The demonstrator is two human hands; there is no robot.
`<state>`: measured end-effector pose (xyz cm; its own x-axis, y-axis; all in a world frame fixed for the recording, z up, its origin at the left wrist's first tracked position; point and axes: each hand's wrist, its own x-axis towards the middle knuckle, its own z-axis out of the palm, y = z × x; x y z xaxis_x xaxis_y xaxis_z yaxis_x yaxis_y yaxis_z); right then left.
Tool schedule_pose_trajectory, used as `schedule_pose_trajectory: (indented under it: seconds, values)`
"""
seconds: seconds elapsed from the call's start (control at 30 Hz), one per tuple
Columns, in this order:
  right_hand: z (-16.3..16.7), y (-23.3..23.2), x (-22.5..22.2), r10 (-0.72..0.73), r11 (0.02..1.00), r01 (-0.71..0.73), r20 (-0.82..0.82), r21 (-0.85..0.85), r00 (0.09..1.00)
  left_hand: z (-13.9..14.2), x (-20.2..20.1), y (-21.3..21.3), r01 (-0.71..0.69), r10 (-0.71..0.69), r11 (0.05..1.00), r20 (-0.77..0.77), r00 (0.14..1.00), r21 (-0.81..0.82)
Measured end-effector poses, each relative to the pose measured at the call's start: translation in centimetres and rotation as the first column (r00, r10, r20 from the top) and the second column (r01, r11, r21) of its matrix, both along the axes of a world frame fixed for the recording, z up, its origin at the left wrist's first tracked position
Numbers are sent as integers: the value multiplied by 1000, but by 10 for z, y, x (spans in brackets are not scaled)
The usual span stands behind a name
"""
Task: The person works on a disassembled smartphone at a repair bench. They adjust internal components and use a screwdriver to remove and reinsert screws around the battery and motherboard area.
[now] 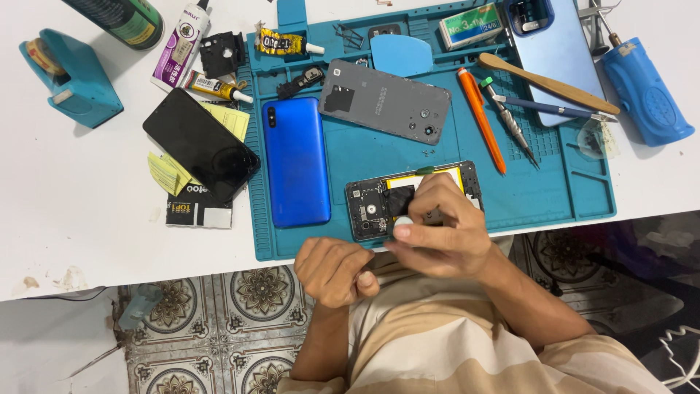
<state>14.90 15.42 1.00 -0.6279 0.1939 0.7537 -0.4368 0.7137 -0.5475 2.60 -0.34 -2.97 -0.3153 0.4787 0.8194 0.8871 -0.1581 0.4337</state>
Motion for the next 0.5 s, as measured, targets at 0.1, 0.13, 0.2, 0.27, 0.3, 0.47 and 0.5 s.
schedule_pose_trajectory:
  seconds: [0.1,0.13,0.2,0.27,0.3,0.47,0.5]
  values:
    - [2,1,-1,17,1000,-17,9,10,1000,0,1,1,-6,6,1000,4,1000,1]
    - [4,1,-1,21,1000,-21,20,15,1000,0,1,0,-1,1,1000,6,1000,1]
    - [6,1,-1,13,1000,-13,2,14,1000,0,1,0,5,-5,1000,6,1000,3]
    - [8,0,-2,14,1000,-14,-4,12,1000,0,0,1,0,0,1000,-1,1000,8]
    - [9,0,-2,17,1000,-17,-1,11,1000,0,0,1,-3,3,1000,-5,1000,13]
    - [10,-3,-3,29,999,-30,23,28,999,1,1,1,-5,5,1000,-4,1000,5]
    - [9,-3,-3,31,999,-31,14,17,999,1,1,1,-6,6,1000,-3,1000,9]
